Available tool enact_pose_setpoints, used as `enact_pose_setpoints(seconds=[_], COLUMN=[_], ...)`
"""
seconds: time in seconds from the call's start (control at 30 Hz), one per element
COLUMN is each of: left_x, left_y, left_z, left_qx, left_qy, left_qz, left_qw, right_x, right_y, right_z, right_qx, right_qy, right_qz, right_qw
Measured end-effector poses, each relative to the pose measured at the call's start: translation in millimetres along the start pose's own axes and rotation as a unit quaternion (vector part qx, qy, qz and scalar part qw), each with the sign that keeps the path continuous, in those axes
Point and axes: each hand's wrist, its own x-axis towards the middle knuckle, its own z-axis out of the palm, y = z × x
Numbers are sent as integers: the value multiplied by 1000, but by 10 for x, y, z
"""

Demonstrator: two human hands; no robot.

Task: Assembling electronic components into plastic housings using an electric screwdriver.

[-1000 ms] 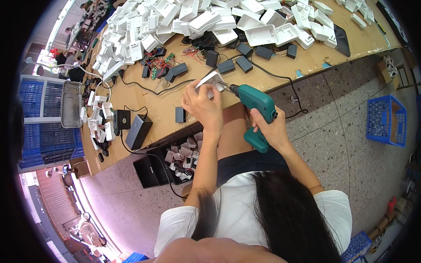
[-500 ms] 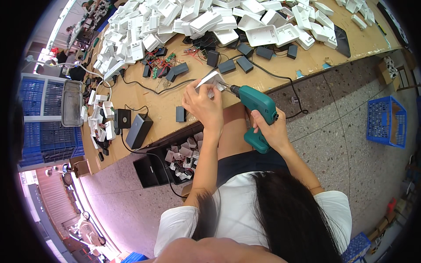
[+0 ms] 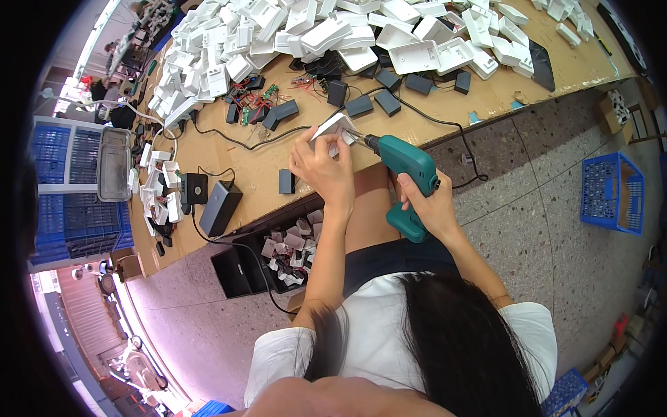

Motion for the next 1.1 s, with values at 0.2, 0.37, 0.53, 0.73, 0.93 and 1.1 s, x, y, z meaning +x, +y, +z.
enact_pose_setpoints(seconds=[0.2,0.37,0.53,0.73,0.93,1.1], left_x=[11,13,-23,-74,-146,-169], left_y=[18,41,125,295,410,443], left_z=[-26,-40,-108,-246,-327,-364], left_qx=[7,4,0,3,2,2], left_qy=[-4,-3,-5,-4,0,2], left_qz=[-5,-4,-4,-5,-12,-10], left_qw=[1000,1000,1000,1000,1000,1000], right_x=[-35,-148,-334,-550,-692,-746], right_y=[-21,-35,-97,-373,-461,-483], right_z=[-23,-136,-396,-696,-860,-850], right_qx=[10,38,71,91,85,84], right_qy=[-4,-2,-7,44,70,59], right_qz=[-1,-1,-37,-85,-97,-84], right_qw=[1000,999,997,991,989,991])
